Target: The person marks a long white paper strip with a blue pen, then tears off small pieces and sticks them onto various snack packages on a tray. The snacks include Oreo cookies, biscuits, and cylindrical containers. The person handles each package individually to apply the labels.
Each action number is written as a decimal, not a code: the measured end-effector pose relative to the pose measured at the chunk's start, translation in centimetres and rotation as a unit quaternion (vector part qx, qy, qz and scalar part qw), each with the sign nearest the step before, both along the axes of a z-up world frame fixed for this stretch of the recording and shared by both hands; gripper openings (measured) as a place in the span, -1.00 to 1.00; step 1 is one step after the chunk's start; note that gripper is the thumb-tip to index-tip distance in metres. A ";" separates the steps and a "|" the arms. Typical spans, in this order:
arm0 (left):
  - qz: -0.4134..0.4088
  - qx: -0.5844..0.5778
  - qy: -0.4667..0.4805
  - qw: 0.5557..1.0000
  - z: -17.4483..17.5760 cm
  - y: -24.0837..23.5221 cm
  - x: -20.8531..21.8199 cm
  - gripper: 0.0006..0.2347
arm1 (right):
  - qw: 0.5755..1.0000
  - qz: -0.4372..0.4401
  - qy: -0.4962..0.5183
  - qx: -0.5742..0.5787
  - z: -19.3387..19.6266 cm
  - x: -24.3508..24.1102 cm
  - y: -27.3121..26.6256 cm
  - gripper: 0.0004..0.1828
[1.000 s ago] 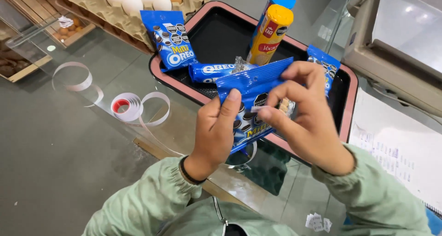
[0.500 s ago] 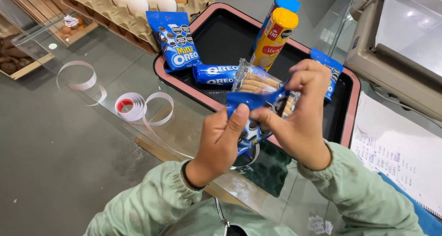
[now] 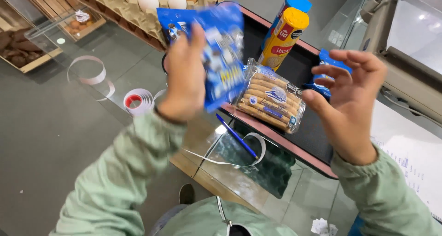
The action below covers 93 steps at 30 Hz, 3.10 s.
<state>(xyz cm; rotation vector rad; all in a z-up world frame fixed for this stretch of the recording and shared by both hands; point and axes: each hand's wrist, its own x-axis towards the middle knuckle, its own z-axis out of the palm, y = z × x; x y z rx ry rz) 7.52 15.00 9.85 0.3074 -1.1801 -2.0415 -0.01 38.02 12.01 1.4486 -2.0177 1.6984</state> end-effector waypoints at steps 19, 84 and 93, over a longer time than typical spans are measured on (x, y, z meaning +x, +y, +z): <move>0.377 -0.504 -0.041 0.776 -3.8 -8.6 -9.3 -0.75 | 0.965 -0.226 0.015 0.133 -0.6 -3.8 7.7 -0.76; 0.296 -0.609 -0.085 0.731 -10.6 6.0 12.3 -0.90 | 0.875 0.183 0.167 0.415 -8.4 5.7 -3.6 -0.16; 0.281 -0.731 0.171 0.597 -6.8 2.9 10.6 -0.82 | 0.749 0.182 -0.581 0.263 -6.3 6.9 -1.9 -0.76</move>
